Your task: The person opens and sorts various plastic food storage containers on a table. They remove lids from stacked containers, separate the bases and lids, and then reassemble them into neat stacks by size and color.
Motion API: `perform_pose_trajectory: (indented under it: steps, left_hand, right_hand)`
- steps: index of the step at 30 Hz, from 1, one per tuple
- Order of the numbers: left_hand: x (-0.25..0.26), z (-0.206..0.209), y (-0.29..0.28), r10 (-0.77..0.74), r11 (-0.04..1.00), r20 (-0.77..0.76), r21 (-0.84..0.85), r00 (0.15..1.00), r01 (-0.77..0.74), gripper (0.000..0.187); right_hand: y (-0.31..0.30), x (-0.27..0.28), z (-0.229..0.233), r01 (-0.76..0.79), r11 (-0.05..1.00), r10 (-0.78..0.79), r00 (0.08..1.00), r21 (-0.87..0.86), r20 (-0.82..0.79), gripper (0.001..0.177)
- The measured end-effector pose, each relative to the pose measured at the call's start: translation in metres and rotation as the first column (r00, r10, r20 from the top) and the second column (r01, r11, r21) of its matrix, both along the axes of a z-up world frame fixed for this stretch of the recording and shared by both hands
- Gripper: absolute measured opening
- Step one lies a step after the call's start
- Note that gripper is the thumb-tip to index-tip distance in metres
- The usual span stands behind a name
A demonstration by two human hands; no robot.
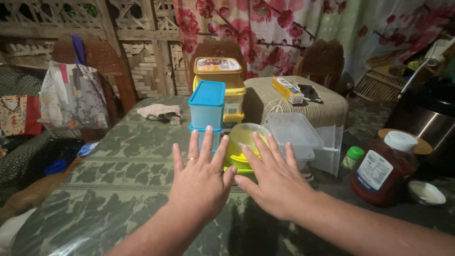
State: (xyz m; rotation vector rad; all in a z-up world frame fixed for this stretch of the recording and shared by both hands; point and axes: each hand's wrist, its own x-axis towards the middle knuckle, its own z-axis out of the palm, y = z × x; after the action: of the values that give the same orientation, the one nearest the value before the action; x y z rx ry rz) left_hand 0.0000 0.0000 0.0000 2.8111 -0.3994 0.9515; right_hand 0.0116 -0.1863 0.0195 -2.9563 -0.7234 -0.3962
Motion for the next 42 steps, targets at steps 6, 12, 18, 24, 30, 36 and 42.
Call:
perform_pose_trajectory:
  steps: [6, 12, 18, 24, 30, 36, 42]
  left_hand:
    - [0.005, -0.002, 0.004, -0.012, 1.0, 0.024, -0.005, 1.0, 0.012, 0.072]
    - [0.01, -0.003, 0.006, -0.003, 1.0, 0.039, -0.013, 0.999, 0.004, 0.073]
    - [0.012, 0.0, 0.007, 0.006, 1.0, 0.033, 0.0, 0.999, -0.006, 0.073]
    - [0.025, 0.011, 0.013, 0.056, 0.998, 0.035, -0.006, 0.998, -0.056, 0.074]
    - [0.069, 0.044, 0.05, 0.167, 0.977, 0.009, -0.139, 0.986, -0.164, 0.082]
    - [0.091, 0.048, 0.06, 0.144, 0.977, -0.004, -0.157, 0.99, -0.143, 0.085]
    - [0.092, 0.044, 0.044, 0.11, 0.982, 0.01, -0.157, 0.994, -0.107, 0.085]
  right_hand:
    - [0.002, 0.002, 0.0, -0.011, 1.0, 0.011, 1.0, 0.022, 0.007, 0.081]
    - [0.004, 0.009, 0.0, -0.026, 0.999, 0.026, 1.0, 0.019, 0.01, 0.082]
    - [0.005, 0.013, -0.001, -0.014, 1.0, 0.015, 1.0, 0.023, -0.01, 0.083]
    - [0.008, 0.02, 0.0, -0.03, 0.998, 0.03, 1.0, 0.051, 0.009, 0.078]
    - [0.014, 0.024, 0.004, -0.005, 0.997, 0.005, 1.0, 0.083, -0.007, 0.078]
    - [0.023, 0.023, 0.005, 0.03, 0.995, -0.028, 0.999, 0.1, -0.016, 0.077]
    - [0.02, 0.029, 0.007, 0.004, 0.993, -0.006, 1.0, 0.115, 0.018, 0.074]
